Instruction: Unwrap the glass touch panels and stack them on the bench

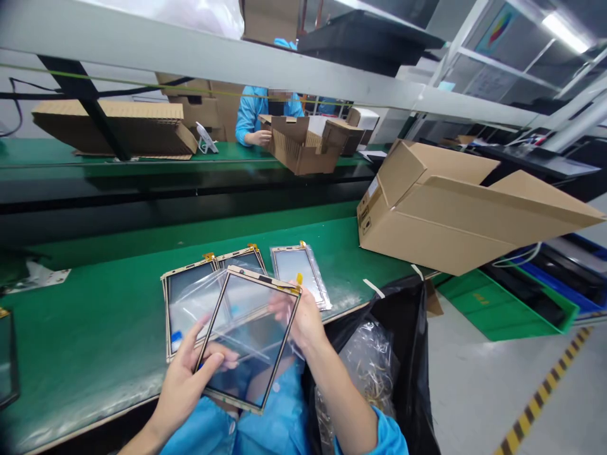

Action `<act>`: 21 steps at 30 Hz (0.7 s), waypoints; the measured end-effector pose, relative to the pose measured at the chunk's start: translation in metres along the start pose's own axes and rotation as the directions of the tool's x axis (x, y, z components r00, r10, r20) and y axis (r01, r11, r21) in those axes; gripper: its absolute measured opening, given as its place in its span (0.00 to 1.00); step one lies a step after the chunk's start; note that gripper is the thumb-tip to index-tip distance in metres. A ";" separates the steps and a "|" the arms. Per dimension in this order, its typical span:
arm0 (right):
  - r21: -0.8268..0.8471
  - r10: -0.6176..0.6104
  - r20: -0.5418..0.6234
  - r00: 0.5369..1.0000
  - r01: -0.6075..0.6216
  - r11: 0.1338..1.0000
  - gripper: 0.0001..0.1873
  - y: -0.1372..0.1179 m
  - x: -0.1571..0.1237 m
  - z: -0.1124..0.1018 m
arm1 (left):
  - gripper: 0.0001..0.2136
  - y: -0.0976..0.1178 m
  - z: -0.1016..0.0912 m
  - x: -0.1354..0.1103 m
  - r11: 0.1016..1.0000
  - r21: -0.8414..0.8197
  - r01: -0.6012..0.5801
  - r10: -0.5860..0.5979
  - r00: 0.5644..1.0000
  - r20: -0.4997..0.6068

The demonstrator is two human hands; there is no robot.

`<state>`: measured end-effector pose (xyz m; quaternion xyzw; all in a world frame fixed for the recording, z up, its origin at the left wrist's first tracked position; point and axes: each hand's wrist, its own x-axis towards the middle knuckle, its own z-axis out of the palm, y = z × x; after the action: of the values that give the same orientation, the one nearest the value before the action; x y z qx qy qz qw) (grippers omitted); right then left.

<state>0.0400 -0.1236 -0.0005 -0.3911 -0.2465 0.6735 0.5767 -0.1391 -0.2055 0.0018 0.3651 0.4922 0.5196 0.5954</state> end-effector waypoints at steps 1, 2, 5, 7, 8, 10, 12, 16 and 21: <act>0.035 0.050 -0.009 0.999 -0.050 0.998 0.20 0.013 0.002 0.001 | 0.38 0.005 0.004 -0.002 0.999 -0.021 -0.033 0.033 0.999 -0.029; 0.067 0.097 -0.016 0.995 -0.096 0.993 0.20 0.026 0.002 0.002 | 0.41 0.010 0.007 -0.004 0.997 -0.038 -0.068 0.066 0.996 -0.057; 0.165 0.189 -0.030 0.982 -0.182 0.969 0.17 0.059 -0.003 0.003 | 0.48 0.024 0.003 -0.003 0.977 -0.055 -0.206 0.198 0.972 -0.129; 0.233 0.222 -0.048 0.974 -0.206 0.950 0.14 0.067 -0.012 0.001 | 0.51 0.026 -0.007 0.001 0.967 -0.057 -0.249 0.242 0.965 -0.103; 0.265 0.233 -0.060 0.971 -0.209 0.941 0.12 0.067 -0.017 -0.002 | 0.49 0.025 -0.014 0.004 0.972 -0.070 -0.225 0.220 0.973 -0.070; 0.318 0.244 -0.089 0.966 -0.205 0.926 0.10 0.059 -0.030 -0.007 | 0.37 0.017 -0.025 0.010 0.987 -0.123 -0.099 0.101 0.995 0.008; 0.361 0.235 -0.127 0.964 -0.176 0.916 0.09 0.049 -0.044 -0.012 | 0.23 0.008 -0.029 0.015 0.976 -0.213 0.056 -0.040 0.996 0.076; 0.328 0.031 -0.314 0.949 0.078 0.941 0.09 0.034 -0.070 -0.030 | 0.15 0.008 -0.012 0.025 0.904 -0.374 0.206 -0.153 0.974 0.168; -0.191 -0.421 -0.610 0.671 0.391 0.900 0.07 -0.015 -0.097 -0.113 | 0.11 0.028 -0.028 0.050 0.937 -0.332 0.112 -0.052 0.982 0.184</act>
<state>0.1433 -0.2279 -0.0299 -0.5438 -0.1313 0.3491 0.7517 -0.1746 -0.1537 0.0109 0.2791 0.3566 0.5379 0.7110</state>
